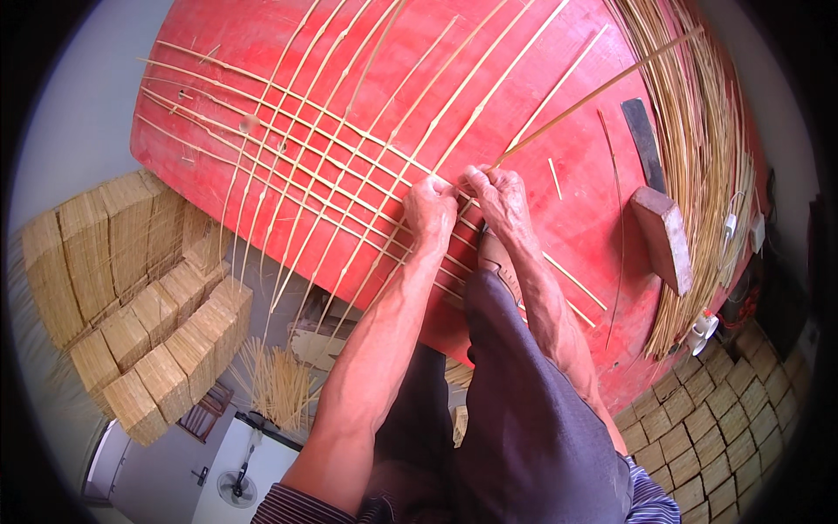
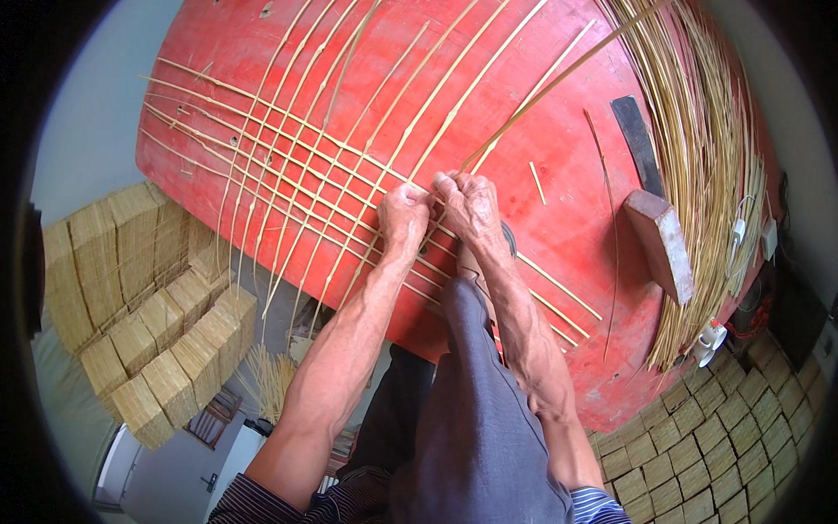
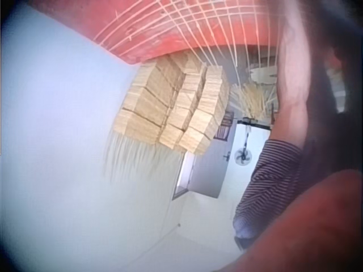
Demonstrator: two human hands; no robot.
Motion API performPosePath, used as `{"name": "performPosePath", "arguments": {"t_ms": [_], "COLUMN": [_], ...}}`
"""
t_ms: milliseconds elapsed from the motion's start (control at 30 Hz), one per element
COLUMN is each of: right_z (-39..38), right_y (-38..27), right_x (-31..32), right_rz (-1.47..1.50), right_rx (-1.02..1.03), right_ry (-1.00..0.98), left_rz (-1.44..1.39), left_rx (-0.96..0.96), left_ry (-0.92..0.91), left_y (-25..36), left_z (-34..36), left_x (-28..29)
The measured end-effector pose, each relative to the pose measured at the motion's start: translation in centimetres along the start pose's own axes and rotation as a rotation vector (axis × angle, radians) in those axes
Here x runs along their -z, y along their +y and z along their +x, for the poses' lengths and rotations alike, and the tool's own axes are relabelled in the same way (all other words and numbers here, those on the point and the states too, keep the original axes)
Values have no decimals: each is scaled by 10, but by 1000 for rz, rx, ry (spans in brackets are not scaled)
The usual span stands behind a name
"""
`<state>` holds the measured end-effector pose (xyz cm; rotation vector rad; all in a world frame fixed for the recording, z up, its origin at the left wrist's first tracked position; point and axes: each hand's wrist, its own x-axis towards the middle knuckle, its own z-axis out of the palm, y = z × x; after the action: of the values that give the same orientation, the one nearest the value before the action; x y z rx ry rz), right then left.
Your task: The person weaves thin bamboo strips into a grid pattern on a red work surface. They interlace the strips by hand, periodically tapping them with a wooden block to tighten the weave. The person also gathers and organizes additional bamboo strips from a nearby pile.
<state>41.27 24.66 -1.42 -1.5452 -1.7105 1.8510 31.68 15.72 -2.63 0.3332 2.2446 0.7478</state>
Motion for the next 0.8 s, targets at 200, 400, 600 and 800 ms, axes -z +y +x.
{"name": "performPosePath", "arguments": {"t_ms": [200,400,600,800], "right_z": [-17,-6,-25,-31], "right_y": [-26,-22,-21,-17], "right_x": [0,4,6,-24], "right_rz": [-200,237,-143,-262], "right_rx": [102,-33,-279,-250], "right_ry": [-27,-25,-97,5], "left_rz": [-69,-106,-275,88], "left_rx": [38,48,57,-349], "left_ry": [-17,-137,-229,-119], "left_y": [0,0,-22,-78], "left_z": [0,1,-26,-65], "left_x": [1,13,74,82]}}
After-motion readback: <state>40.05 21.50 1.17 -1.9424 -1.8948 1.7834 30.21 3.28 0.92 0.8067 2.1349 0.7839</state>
